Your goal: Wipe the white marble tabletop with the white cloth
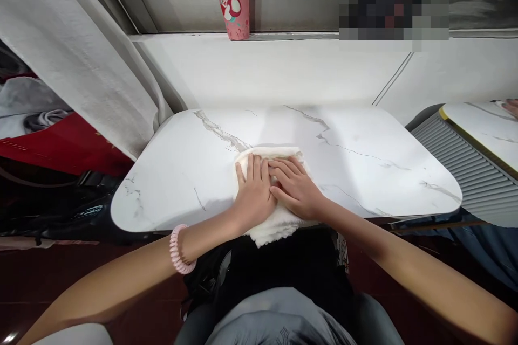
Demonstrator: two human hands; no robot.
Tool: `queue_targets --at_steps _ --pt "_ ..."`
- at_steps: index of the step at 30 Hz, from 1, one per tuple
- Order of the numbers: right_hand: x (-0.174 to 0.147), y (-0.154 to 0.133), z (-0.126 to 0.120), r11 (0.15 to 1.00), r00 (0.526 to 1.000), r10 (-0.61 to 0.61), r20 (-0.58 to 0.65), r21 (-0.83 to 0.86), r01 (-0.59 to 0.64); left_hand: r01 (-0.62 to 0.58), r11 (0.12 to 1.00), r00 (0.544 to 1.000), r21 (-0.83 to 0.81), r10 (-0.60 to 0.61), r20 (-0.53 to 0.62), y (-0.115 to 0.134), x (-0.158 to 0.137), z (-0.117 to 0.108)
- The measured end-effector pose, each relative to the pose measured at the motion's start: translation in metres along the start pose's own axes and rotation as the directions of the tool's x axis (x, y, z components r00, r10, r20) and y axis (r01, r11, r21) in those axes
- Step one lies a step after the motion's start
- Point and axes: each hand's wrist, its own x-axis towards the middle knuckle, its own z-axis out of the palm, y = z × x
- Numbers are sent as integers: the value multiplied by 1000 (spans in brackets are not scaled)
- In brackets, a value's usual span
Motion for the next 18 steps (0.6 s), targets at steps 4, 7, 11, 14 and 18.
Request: queue_targets --at_steps 4,7,11,14,18 --pt "11 26 -7 999 998 49 -26 -4 -49 -12 999 999 38 13 -44 6 33 3" --pt "28 49 -10 993 991 116 -65 -27 -118 -23 999 996 31 25 -84 6 69 4" --pt "60 82 -10 968 965 237 -111 -53 -244 -39 999 996 4 39 -85 -3 123 1" --pt "88 107 -7 946 940 306 -151 -63 -318 -67 998 993 -9 66 -95 -15 160 -2" --pt "120 139 -2 942 926 324 -194 -29 -336 -63 997 992 -42 58 -111 -27 196 -6"
